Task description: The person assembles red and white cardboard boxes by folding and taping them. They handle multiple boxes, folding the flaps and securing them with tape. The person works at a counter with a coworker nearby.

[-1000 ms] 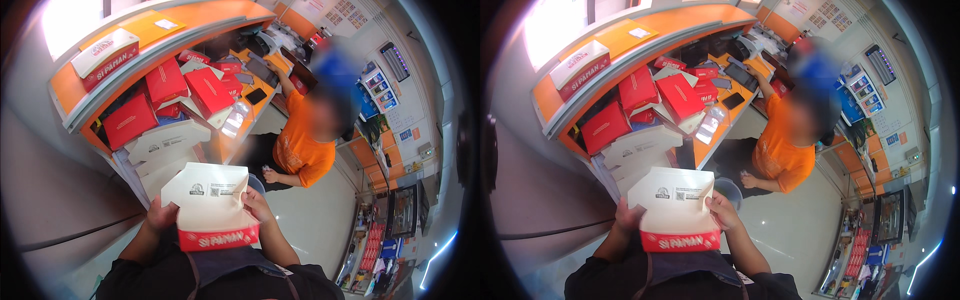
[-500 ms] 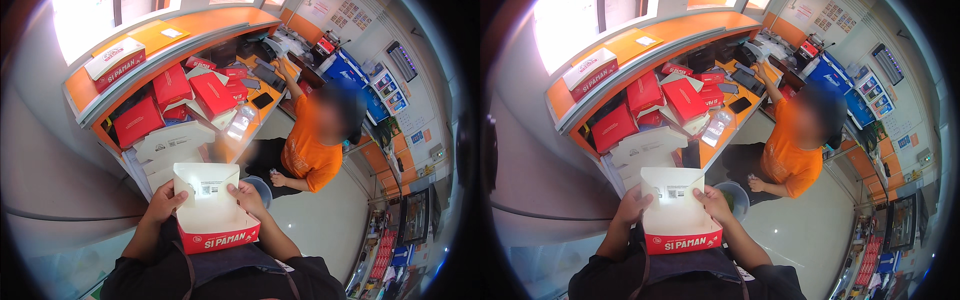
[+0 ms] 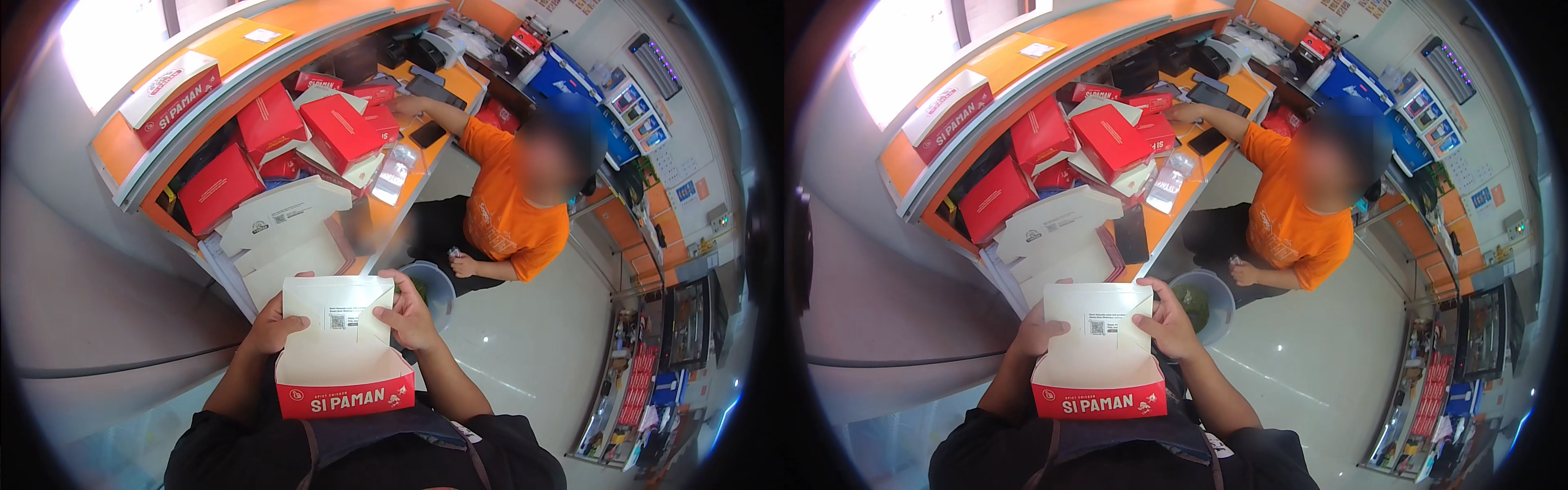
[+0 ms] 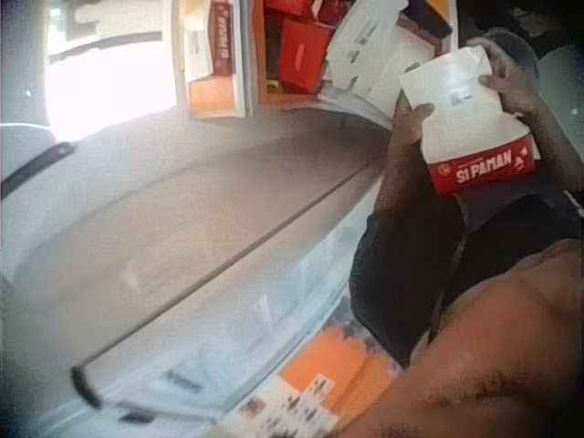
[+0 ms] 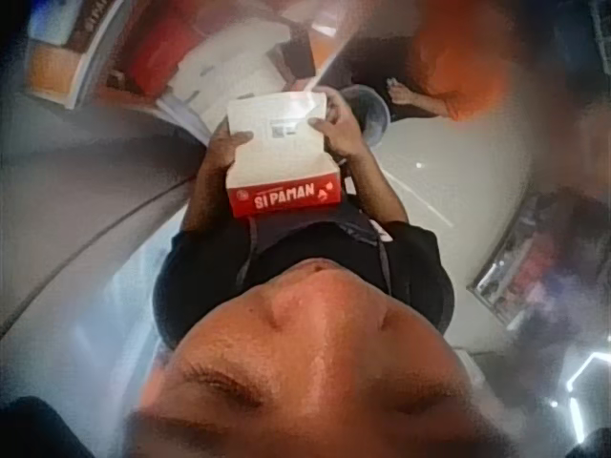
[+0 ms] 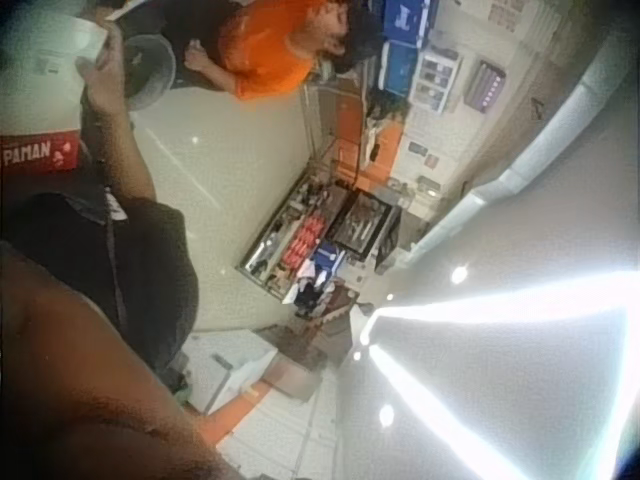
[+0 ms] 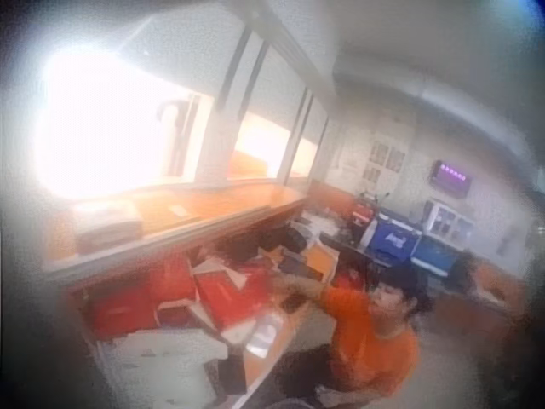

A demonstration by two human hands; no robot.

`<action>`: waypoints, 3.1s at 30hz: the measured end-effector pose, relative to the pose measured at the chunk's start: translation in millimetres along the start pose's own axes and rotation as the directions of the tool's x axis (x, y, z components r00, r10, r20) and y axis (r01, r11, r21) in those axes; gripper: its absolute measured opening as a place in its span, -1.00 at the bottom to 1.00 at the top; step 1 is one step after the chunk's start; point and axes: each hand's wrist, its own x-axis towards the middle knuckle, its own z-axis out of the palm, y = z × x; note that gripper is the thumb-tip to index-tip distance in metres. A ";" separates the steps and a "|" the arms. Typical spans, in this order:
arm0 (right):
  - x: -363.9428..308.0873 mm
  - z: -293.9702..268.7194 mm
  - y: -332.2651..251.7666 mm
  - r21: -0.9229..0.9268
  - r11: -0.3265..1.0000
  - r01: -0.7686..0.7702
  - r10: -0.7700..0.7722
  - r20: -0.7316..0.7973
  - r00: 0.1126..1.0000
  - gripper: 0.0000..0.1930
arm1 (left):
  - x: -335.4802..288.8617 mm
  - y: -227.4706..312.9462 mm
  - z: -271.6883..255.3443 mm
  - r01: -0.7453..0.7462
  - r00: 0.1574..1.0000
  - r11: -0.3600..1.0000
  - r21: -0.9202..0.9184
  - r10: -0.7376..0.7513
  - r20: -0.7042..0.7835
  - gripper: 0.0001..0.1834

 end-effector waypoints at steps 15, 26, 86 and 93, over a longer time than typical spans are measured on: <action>7.7 27.9 0.2 0.042 0.938 0.345 -0.298 -0.410 0.862 -0.16 | 18.2 1.7 12.7 -0.172 0.966 0.739 -0.651 0.257 0.036 -0.02; 7.3 50.2 -15.6 -0.746 0.583 0.322 -0.489 -0.005 0.872 -0.30 | 40.5 -18.7 -3.7 -0.269 0.962 0.841 -0.470 0.217 -0.164 -0.24; 30.4 61.0 -16.8 -0.798 0.229 0.557 -0.323 0.478 0.817 -0.02 | 61.3 40.8 38.3 -0.269 0.962 0.670 -0.692 0.228 -0.153 -0.20; 23.9 49.8 -8.2 -0.635 0.641 0.432 -0.577 -0.027 0.817 0.01 | 58.5 -0.4 23.6 -0.319 0.886 0.897 -0.306 0.168 -0.431 -0.38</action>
